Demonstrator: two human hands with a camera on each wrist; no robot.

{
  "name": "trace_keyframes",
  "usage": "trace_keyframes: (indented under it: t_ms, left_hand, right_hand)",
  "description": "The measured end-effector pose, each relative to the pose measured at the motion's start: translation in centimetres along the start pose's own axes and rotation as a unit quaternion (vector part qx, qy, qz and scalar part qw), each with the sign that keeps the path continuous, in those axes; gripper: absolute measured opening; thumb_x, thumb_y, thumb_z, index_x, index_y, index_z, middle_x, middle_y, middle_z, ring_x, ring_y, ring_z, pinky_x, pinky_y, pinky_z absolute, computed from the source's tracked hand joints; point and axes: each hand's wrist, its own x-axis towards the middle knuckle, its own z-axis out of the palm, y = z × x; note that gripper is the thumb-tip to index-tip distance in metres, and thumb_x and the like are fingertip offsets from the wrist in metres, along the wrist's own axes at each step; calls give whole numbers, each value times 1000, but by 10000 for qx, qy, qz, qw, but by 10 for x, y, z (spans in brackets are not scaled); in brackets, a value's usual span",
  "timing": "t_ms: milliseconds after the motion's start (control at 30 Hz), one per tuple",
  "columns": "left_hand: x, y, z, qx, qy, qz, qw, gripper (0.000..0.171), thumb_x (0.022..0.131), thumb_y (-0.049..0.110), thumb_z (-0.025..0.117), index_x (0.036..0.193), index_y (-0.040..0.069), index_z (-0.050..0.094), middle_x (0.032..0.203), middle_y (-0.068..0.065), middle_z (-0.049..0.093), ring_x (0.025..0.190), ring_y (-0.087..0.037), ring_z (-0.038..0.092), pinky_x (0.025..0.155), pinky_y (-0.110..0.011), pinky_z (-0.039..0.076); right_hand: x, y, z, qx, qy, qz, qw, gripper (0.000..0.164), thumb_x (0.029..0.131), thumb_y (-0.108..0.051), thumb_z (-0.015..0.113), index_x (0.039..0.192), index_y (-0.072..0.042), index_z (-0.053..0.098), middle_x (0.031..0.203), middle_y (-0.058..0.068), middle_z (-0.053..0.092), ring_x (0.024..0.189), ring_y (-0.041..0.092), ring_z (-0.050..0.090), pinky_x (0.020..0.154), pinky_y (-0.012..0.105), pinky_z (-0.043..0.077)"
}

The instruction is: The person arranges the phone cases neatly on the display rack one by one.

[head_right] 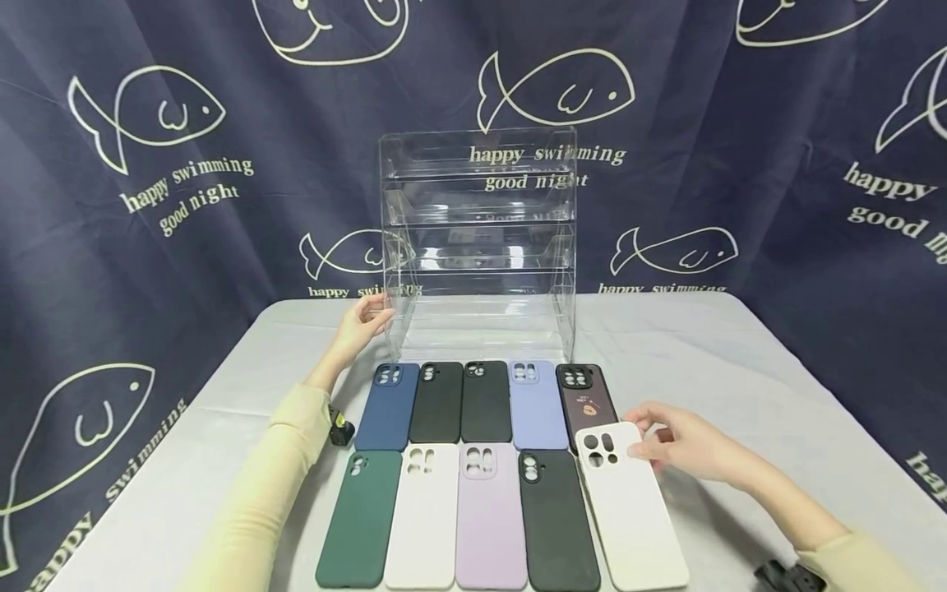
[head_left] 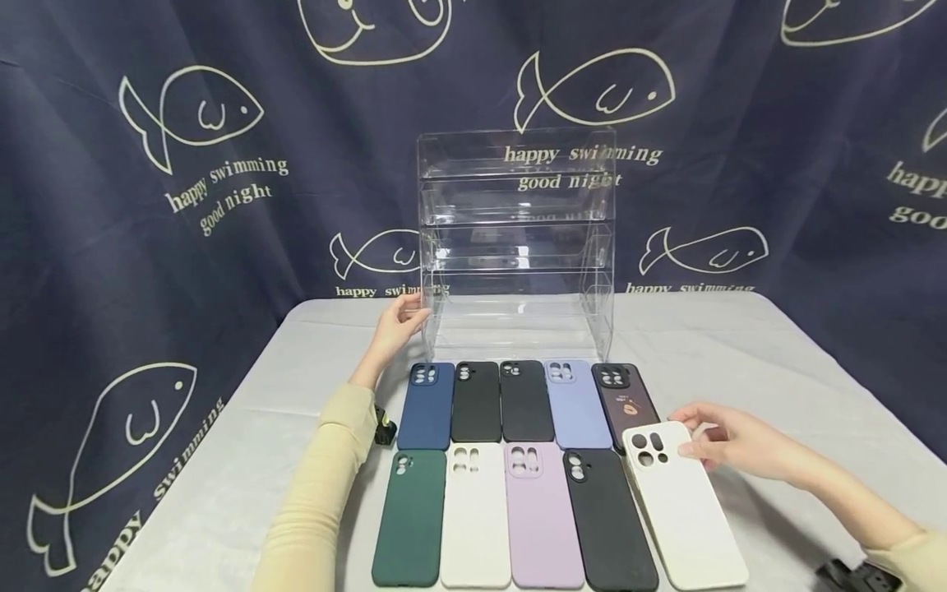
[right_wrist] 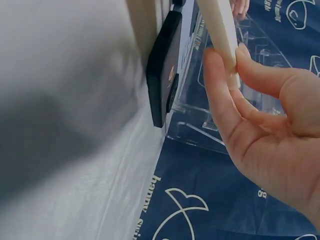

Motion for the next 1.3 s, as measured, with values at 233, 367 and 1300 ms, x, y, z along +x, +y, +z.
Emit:
trace_keyframes:
  t_ms: [233,367,1300]
  left_hand:
    - [0,-3,-1,76,-16,13,10000,47,91,15,62,132,0,46,126,-24,53,109,-35,57,91,-33,54]
    - [2,-2,-1,62,-67,52,9999,48,91,15,62,133,0,45,126,-24,53,109,-35,57,91,-34,53]
    - [6,2,-5,-224,-95,-289,9993,50,87,19,67,129,1,49,123,-22,56,109,-30,58,90,-30,54]
  right_hand:
    - [5,-9,-2,-425,683,-251,9964,35,89,-5,60,121,6,50,97,-7,58,76,1,63,60,27,56]
    - [8,-10,-7,-219,819,-668,9942,32,89,2,57,120,5,48,97,-11,59,77,4,64,60,28,57]
    - [54,-39,-47,-77,1883,-1033,9766,39,85,7,61,119,-13,54,97,-16,62,74,3,65,61,20,54]
